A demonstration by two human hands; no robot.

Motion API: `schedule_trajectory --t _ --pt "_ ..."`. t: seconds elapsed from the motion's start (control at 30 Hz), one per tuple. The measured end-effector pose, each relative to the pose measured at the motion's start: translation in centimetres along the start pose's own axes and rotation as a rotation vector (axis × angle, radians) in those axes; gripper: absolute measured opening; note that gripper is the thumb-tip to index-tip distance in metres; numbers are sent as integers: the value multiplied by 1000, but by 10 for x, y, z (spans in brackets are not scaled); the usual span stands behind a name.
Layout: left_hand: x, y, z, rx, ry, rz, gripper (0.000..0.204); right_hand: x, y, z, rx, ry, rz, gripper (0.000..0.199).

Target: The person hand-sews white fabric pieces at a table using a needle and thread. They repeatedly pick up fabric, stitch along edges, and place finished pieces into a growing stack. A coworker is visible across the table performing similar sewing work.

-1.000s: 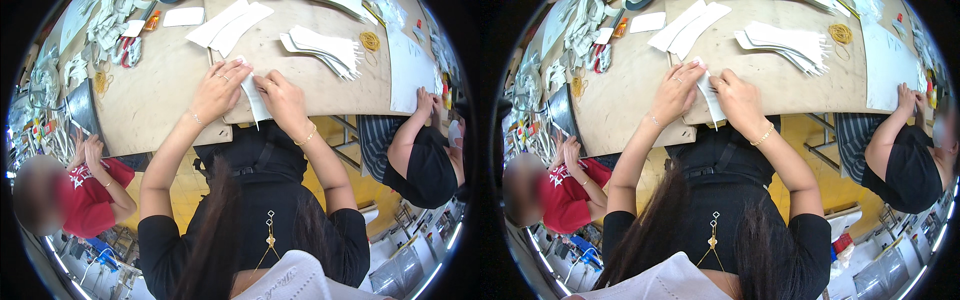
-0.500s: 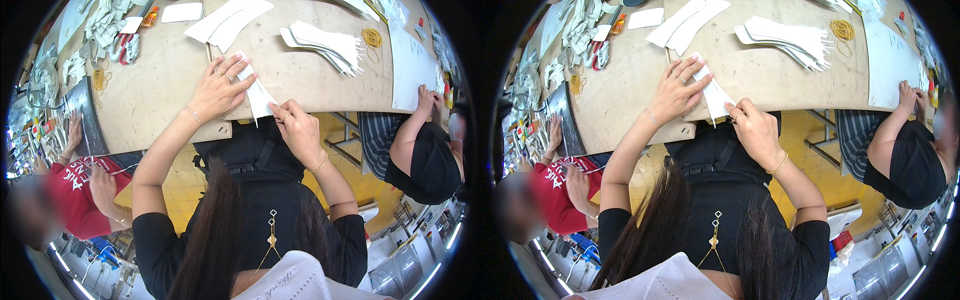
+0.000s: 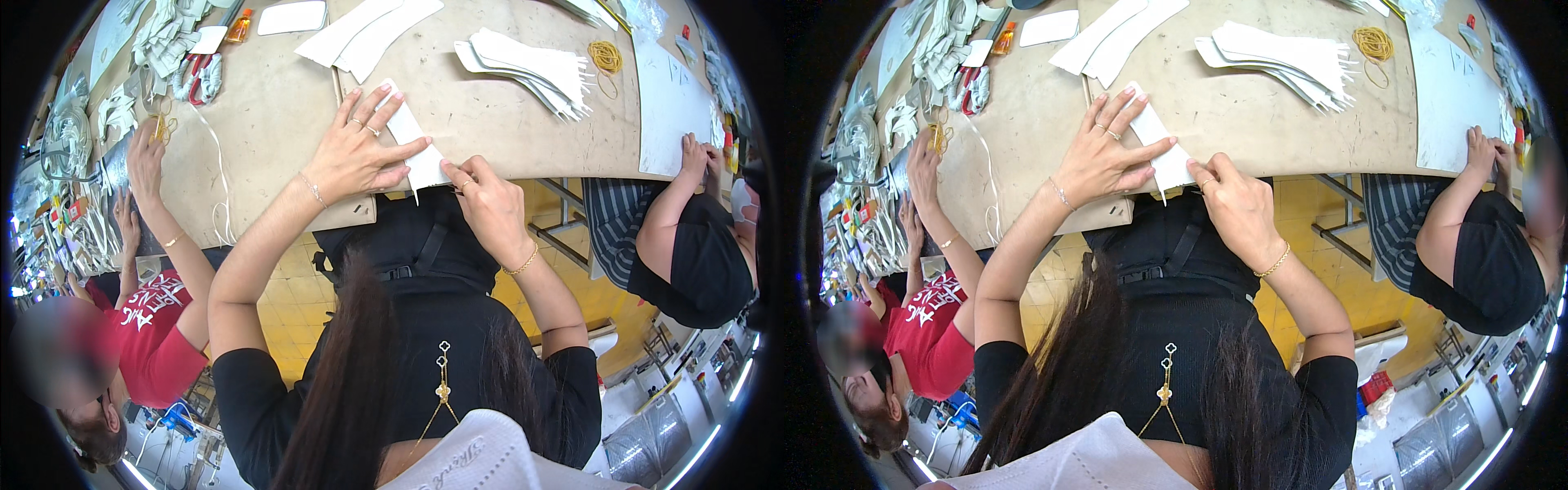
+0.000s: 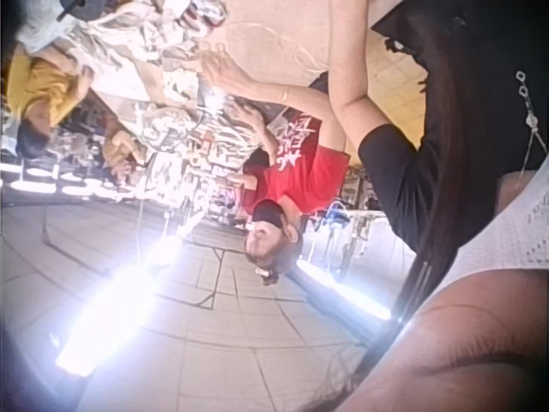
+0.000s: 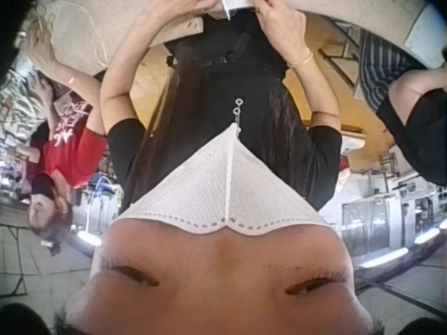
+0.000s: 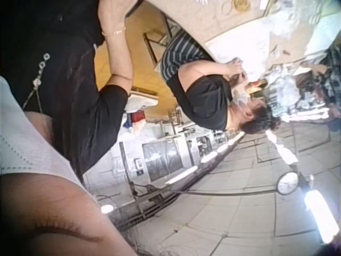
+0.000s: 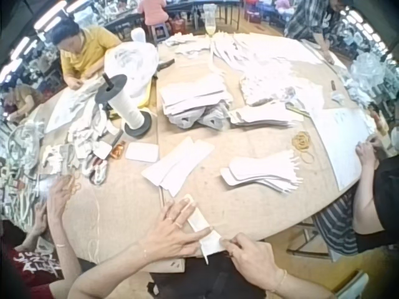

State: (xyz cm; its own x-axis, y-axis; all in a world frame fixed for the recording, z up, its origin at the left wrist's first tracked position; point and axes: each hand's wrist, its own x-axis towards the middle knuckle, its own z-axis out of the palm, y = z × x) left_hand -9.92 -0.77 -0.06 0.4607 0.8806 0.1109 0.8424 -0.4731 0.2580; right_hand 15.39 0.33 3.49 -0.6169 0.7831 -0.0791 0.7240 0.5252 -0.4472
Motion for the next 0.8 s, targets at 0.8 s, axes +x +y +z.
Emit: schedule_trajectory --t 0.8 --pt "-3 40 12 93 44 -30 51 -5 16 -9 -57 6 -104 30"
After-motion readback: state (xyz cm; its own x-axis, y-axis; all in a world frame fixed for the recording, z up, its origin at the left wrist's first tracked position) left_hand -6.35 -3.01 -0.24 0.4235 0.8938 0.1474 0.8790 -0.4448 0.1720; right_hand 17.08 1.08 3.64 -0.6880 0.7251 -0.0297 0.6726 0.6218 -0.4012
